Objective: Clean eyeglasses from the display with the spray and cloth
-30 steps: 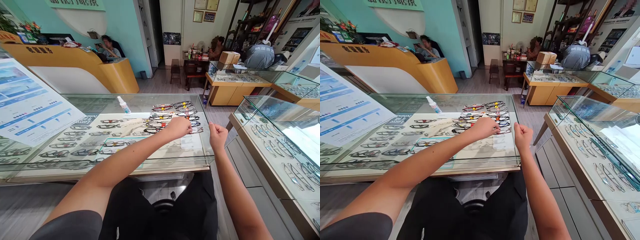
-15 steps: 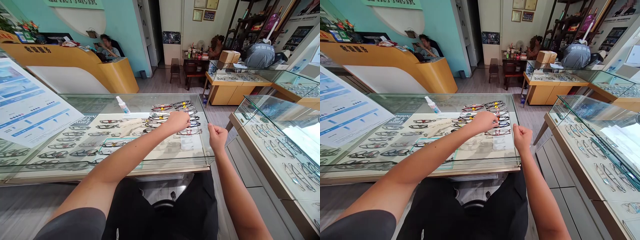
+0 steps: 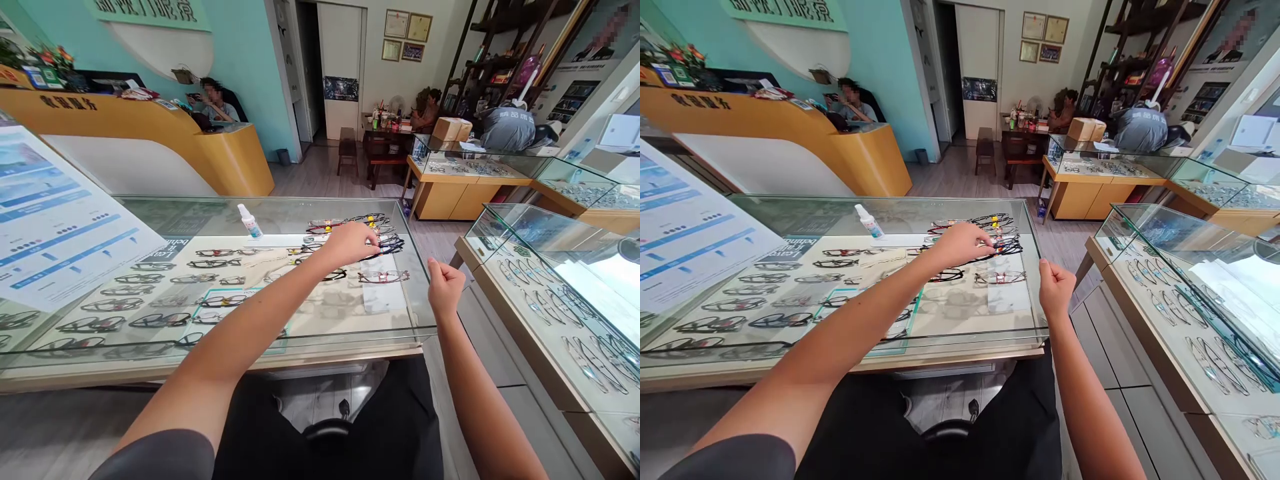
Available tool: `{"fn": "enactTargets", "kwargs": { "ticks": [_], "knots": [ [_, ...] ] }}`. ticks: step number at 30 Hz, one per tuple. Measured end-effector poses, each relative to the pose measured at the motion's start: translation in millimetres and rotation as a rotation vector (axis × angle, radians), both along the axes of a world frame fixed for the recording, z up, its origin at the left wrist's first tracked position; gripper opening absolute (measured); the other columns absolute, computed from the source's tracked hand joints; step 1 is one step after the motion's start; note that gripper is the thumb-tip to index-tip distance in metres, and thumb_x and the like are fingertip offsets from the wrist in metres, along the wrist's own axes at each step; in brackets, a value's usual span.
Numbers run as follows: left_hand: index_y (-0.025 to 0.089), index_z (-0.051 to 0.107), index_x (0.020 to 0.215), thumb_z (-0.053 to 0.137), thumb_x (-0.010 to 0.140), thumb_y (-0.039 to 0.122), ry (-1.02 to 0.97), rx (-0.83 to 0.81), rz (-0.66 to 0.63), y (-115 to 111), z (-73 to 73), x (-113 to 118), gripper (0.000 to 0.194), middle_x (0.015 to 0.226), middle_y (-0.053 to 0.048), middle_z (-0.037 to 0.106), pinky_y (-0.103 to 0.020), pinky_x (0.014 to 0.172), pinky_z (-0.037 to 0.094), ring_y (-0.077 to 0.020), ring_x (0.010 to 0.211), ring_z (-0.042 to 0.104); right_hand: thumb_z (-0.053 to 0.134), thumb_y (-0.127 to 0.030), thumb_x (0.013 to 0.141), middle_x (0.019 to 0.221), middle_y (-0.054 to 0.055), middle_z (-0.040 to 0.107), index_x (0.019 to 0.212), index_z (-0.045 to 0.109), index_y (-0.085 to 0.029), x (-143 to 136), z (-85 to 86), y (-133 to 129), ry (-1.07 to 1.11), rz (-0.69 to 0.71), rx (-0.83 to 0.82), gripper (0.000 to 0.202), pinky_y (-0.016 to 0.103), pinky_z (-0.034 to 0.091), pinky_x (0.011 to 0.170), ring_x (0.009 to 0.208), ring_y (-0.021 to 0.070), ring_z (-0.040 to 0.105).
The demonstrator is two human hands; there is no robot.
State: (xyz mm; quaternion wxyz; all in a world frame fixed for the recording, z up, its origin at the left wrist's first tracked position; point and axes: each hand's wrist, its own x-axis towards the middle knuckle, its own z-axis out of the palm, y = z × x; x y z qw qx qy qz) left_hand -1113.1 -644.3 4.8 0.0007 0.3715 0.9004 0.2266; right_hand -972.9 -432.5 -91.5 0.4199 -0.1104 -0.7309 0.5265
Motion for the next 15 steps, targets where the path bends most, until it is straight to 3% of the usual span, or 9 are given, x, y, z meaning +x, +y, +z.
{"fn": "enactTargets", "kwargs": {
  "ticks": [3,7,11,15],
  "knots": [
    [0.025,0.088,0.088,0.076,0.088,0.051,-0.043,0.319,0.077,-42,7.7,-8,0.029,0.077,-0.004,0.071,-0.034,0.064,0.037,-0.0194,0.068,0.058,0.064,-0.054,0.097,0.059,-0.004,0.023,0.060,0.027,-0.024,-10,10.2,-11,-0.019,0.104,-0.022,0.060,0.032,0.020,0.057,0.058,0.0118,0.023],
    [0.021,0.082,0.085,0.077,0.087,0.054,-0.098,0.704,0.126,-87,-3.3,-23,0.033,0.092,-0.006,0.074,-0.034,0.079,0.051,-0.0201,0.083,0.065,0.063,-0.056,0.099,0.061,-0.004,0.031,0.064,0.035,-0.024,-44,43.1,-47,-0.047,0.380,-0.012,0.055,0.030,0.026,0.055,0.058,0.0130,0.030],
    [0.020,0.077,0.093,0.079,0.087,0.060,-0.200,0.911,0.137,-113,-24.7,-37,0.041,0.107,-0.008,0.078,-0.034,0.087,0.056,-0.0213,0.096,0.069,0.063,-0.052,0.097,0.062,-0.004,0.032,0.066,0.035,-0.024,-93,79.7,-101,-0.018,0.505,0.075,0.050,0.030,0.028,0.059,0.062,0.0143,0.033],
    [0.019,0.073,0.096,0.080,0.086,0.066,-0.305,1.043,0.225,-128,-42.3,-41,0.048,0.116,-0.010,0.078,-0.031,0.078,0.059,-0.0208,0.097,0.070,0.060,-0.048,0.096,0.064,-0.004,0.031,0.065,0.035,-0.023,-130,87.1,-144,0.004,0.571,0.128,0.047,0.031,0.027,0.065,0.065,0.0139,0.031]
  ]
}}
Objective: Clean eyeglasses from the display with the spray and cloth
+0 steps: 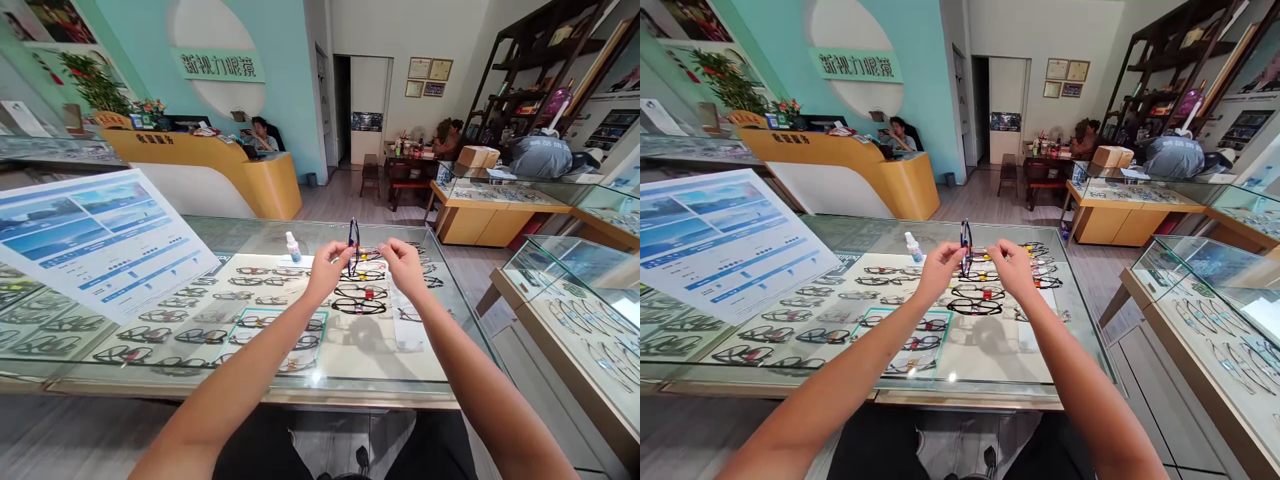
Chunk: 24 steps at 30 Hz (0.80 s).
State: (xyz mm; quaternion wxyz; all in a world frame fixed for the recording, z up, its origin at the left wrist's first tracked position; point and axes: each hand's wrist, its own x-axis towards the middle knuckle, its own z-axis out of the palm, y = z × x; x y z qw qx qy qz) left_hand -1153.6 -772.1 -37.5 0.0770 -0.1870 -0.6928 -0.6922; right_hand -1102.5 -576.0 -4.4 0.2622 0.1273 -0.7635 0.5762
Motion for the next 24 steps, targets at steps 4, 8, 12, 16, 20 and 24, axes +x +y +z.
{"fn": "enactTargets", "kwargs": {
  "ticks": [4,8,12,16,20,24],
  "knots": [
    [0.020,0.073,0.097,0.080,0.086,0.067,-0.032,0.020,0.015,-4,-7.6,3,0.049,0.107,-0.008,0.077,-0.029,0.077,0.059,-0.0203,0.096,0.070,0.061,-0.050,0.095,0.063,-0.004,0.033,0.065,0.036,-0.023,-9,-19.1,-9,-0.078,0.064,0.020,0.048,0.030,0.026,0.063,0.065,0.0135,0.032],
    [0.020,0.074,0.095,0.081,0.086,0.066,-0.028,0.035,-0.011,-2,-7.6,7,0.047,0.103,-0.007,0.077,-0.030,0.078,0.058,-0.0195,0.092,0.070,0.065,-0.055,0.094,0.059,-0.004,0.034,0.063,0.036,-0.024,-6,-35.0,0,-0.204,0.107,-0.001,0.052,0.029,0.026,0.056,0.059,0.0135,0.035],
    [0.020,0.074,0.094,0.080,0.091,0.058,-0.001,0.023,-0.033,0,-6.4,13,0.038,0.101,-0.006,0.076,-0.030,0.085,0.057,-0.0192,0.094,0.070,0.067,-0.054,0.092,0.059,-0.003,0.038,0.061,0.039,-0.024,-5,-38.2,1,-0.248,0.104,-0.018,0.052,0.029,0.030,0.053,0.055,0.0129,0.039],
    [0.020,0.073,0.093,0.079,0.092,0.055,0.001,0.011,-0.057,1,-7.5,17,0.036,0.098,-0.005,0.075,-0.031,0.086,0.057,-0.0190,0.093,0.069,0.066,-0.049,0.092,0.058,-0.003,0.042,0.060,0.044,-0.022,-3,-37.7,-2,-0.243,0.107,-0.031,0.048,0.028,0.034,0.054,0.054,0.0119,0.040],
    [0.020,0.073,0.093,0.080,0.090,0.059,-0.032,0.009,-0.075,3,-9.7,18,0.039,0.096,-0.005,0.074,-0.030,0.079,0.057,-0.0191,0.089,0.067,0.067,-0.045,0.091,0.060,-0.002,0.046,0.061,0.050,-0.022,-3,-39.8,-2,-0.218,0.108,-0.035,0.043,0.028,0.039,0.056,0.058,0.0127,0.044],
    [0.021,0.074,0.093,0.081,0.090,0.058,-0.027,-0.002,-0.078,4,-12.3,18,0.038,0.097,-0.005,0.074,-0.030,0.079,0.057,-0.0199,0.092,0.068,0.069,-0.043,0.090,0.066,-0.002,0.046,0.065,0.052,-0.022,-4,-44.0,-2,-0.233,0.139,-0.072,0.037,0.029,0.048,0.061,0.065,0.0147,0.047]
  ]
}}
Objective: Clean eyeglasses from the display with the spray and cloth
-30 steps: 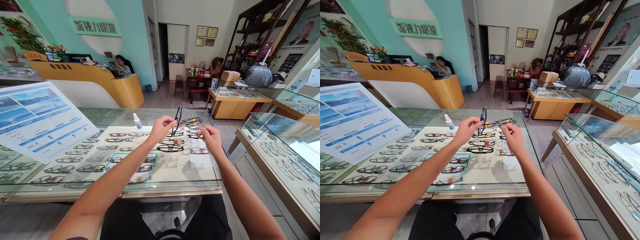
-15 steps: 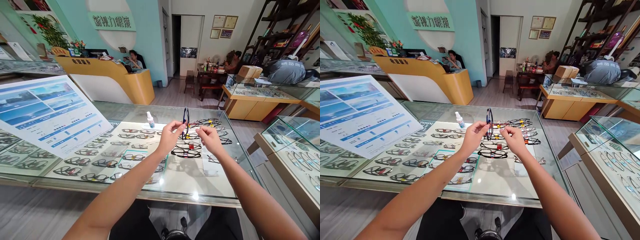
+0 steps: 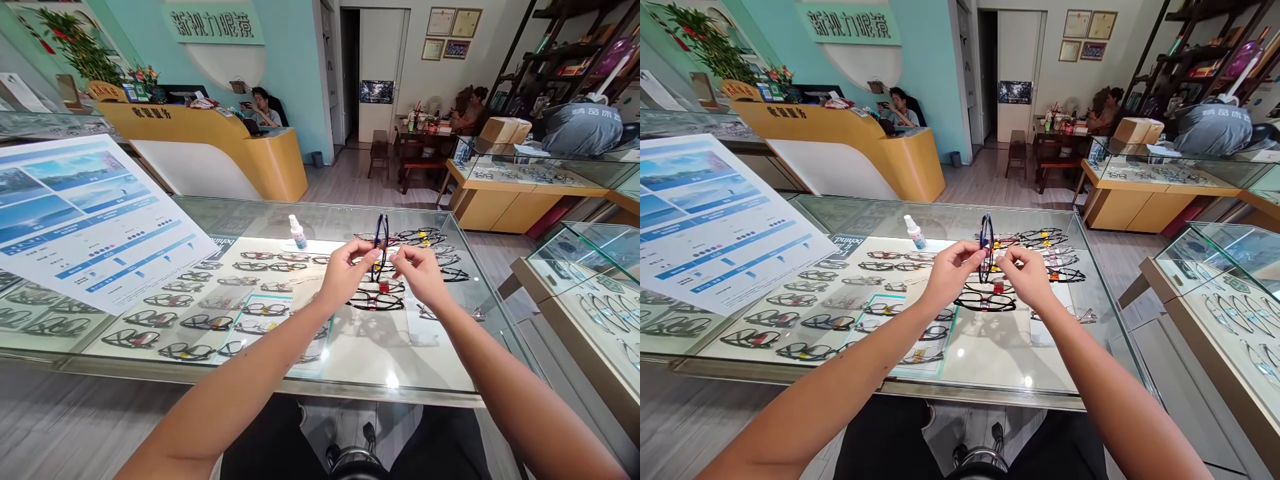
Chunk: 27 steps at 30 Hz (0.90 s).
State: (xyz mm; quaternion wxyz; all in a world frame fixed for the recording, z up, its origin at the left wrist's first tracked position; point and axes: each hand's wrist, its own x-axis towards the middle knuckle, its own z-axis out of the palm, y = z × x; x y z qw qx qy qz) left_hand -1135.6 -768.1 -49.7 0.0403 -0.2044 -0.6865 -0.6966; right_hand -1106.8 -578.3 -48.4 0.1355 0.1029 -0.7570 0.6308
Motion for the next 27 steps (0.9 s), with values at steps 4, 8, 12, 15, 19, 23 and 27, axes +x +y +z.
{"fn": "enactTargets", "kwargs": {
  "ticks": [4,8,12,15,19,23,27],
  "knots": [
    [0.021,0.074,0.093,0.081,0.090,0.057,0.012,-0.010,0.000,1,-1.9,0,0.038,0.099,-0.006,0.076,-0.032,0.083,0.057,-0.0205,0.094,0.069,0.071,-0.040,0.089,0.080,0.001,0.060,0.078,0.064,-0.021,0,0.0,-3,0.022,0.007,0.012,0.023,0.029,0.048,0.067,0.077,0.0170,0.055],
    [0.020,0.075,0.094,0.081,0.090,0.058,0.020,-0.025,0.008,1,-1.7,-1,0.039,0.099,-0.006,0.077,-0.032,0.084,0.058,-0.0215,0.096,0.071,0.072,-0.041,0.089,0.086,0.003,0.068,0.085,0.070,-0.021,0,2.2,-5,0.070,0.006,0.051,0.020,0.031,0.049,0.073,0.081,0.0180,0.060],
    [0.020,0.077,0.098,0.081,0.089,0.058,0.009,-0.027,0.002,0,0.4,-2,0.039,0.103,-0.007,0.080,-0.032,0.085,0.059,-0.0221,0.097,0.073,0.072,-0.042,0.091,0.086,0.003,0.069,0.084,0.070,-0.021,1,2.6,-5,0.087,0.002,0.060,0.022,0.032,0.049,0.073,0.080,0.0181,0.060],
    [0.020,0.078,0.100,0.080,0.089,0.059,0.018,-0.026,0.012,-1,1.7,-4,0.041,0.104,-0.008,0.082,-0.034,0.088,0.060,-0.0232,0.098,0.074,0.071,-0.041,0.091,0.085,0.003,0.069,0.083,0.069,-0.021,0,3.3,-3,0.104,-0.032,0.065,0.021,0.032,0.049,0.073,0.080,0.0182,0.060],
    [0.020,0.080,0.100,0.081,0.088,0.062,0.020,-0.031,0.051,-4,1.4,-11,0.044,0.104,-0.008,0.082,-0.035,0.087,0.060,-0.0224,0.095,0.073,0.070,-0.038,0.090,0.084,0.002,0.069,0.085,0.067,-0.021,-4,3.8,3,0.099,-0.068,0.015,0.018,0.033,0.050,0.077,0.080,0.0182,0.063],
    [0.020,0.081,0.101,0.081,0.086,0.064,0.028,-0.043,0.087,-8,0.4,-17,0.047,0.104,-0.009,0.082,-0.034,0.084,0.060,-0.0219,0.092,0.073,0.068,-0.040,0.094,0.084,0.001,0.068,0.090,0.066,-0.021,-11,5.6,15,0.158,-0.137,0.000,0.019,0.034,0.049,0.080,0.079,0.0180,0.062],
    [0.020,0.081,0.099,0.079,0.087,0.064,0.033,-0.085,0.085,-10,0.1,-18,0.046,0.105,-0.009,0.083,-0.033,0.081,0.059,-0.0222,0.091,0.072,0.064,-0.041,0.101,0.095,0.004,0.070,0.098,0.068,-0.021,-15,11.7,34,0.359,-0.328,0.164,0.020,0.038,0.048,0.088,0.090,0.0209,0.062]
  ]
}}
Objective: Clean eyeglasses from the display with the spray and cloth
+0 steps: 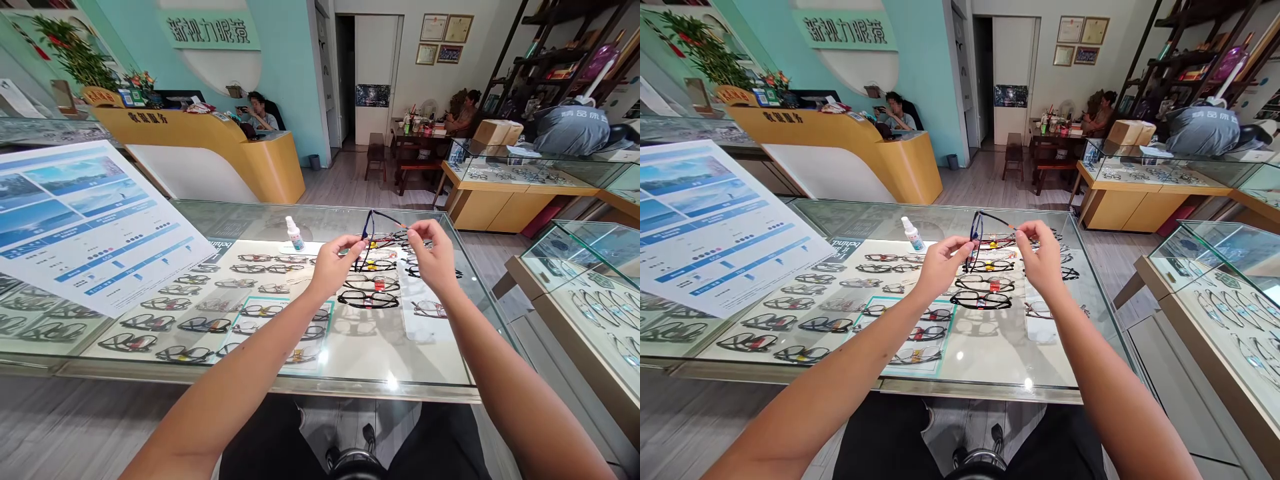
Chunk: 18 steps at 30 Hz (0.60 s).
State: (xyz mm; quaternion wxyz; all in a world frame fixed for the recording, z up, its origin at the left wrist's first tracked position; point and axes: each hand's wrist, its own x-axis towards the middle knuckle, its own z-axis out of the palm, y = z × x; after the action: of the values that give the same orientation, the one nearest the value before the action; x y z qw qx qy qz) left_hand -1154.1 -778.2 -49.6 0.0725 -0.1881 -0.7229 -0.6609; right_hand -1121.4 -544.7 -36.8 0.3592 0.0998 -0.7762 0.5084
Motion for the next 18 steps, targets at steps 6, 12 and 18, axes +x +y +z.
{"fn": "enactTargets", "kwargs": {
  "ticks": [6,12,18],
  "knots": [
    [0.020,0.080,0.099,0.078,0.090,0.061,0.018,-0.061,-0.056,-1,-1.4,1,0.042,0.105,-0.009,0.081,-0.031,0.077,0.057,-0.0221,0.094,0.071,0.060,-0.040,0.108,0.102,0.007,0.072,0.104,0.069,-0.023,0,6.4,14,0.201,-0.209,0.200,0.020,0.041,0.047,0.090,0.099,0.0253,0.062],
    [0.020,0.080,0.098,0.083,0.086,0.062,-0.025,0.033,-0.033,0,-4.9,-2,0.044,0.100,-0.007,0.079,-0.030,0.077,0.057,-0.0196,0.088,0.069,0.065,-0.039,0.105,0.092,0.006,0.067,0.095,0.064,-0.023,12,14.8,4,0.383,-0.350,0.183,0.019,0.043,0.045,0.087,0.091,0.0253,0.060],
    [0.019,0.081,0.098,0.085,0.086,0.058,-0.001,0.066,-0.041,2,-3.3,1,0.041,0.100,-0.006,0.080,-0.030,0.079,0.055,-0.0184,0.088,0.068,0.067,-0.034,0.105,0.089,0.004,0.067,0.102,0.065,-0.024,22,3.1,-21,0.243,-0.066,0.310,0.010,0.039,0.048,0.074,0.080,0.0223,0.060]
  ]
}}
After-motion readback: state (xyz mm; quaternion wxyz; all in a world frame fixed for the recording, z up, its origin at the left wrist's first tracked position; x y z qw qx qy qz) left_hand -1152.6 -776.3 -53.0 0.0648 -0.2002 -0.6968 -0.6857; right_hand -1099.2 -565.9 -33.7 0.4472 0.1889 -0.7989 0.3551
